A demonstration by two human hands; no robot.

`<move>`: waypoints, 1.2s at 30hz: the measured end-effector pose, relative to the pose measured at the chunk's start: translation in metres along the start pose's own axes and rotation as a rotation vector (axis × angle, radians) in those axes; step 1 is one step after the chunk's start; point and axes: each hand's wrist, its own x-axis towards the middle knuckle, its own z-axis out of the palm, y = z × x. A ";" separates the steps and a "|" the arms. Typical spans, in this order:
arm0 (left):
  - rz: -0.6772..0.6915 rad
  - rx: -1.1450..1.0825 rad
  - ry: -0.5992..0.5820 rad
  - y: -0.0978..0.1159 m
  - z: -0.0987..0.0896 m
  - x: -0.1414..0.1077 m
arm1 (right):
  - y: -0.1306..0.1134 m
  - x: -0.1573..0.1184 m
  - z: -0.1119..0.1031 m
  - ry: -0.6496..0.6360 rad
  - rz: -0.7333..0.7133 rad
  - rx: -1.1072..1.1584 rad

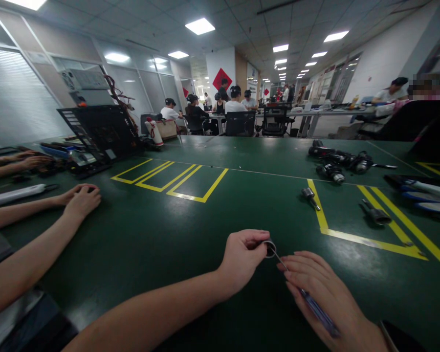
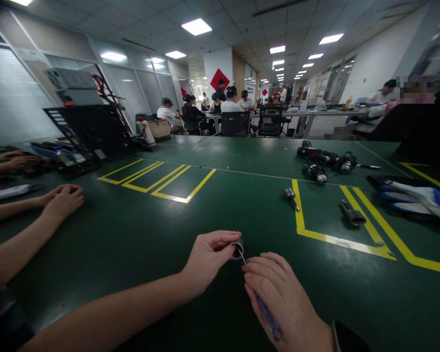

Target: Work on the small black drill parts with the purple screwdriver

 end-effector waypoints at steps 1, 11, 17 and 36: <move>0.001 -0.002 0.000 -0.001 0.000 0.000 | 0.000 0.000 0.000 0.007 -0.002 0.001; -0.027 0.008 -0.013 0.003 0.002 0.000 | -0.001 0.002 -0.001 0.000 -0.010 -0.015; -0.044 0.024 0.006 0.001 0.003 0.002 | -0.002 0.005 -0.001 0.008 -0.046 -0.051; -0.018 0.061 -0.051 0.002 0.002 0.002 | 0.000 0.000 0.002 -0.015 -0.070 -0.060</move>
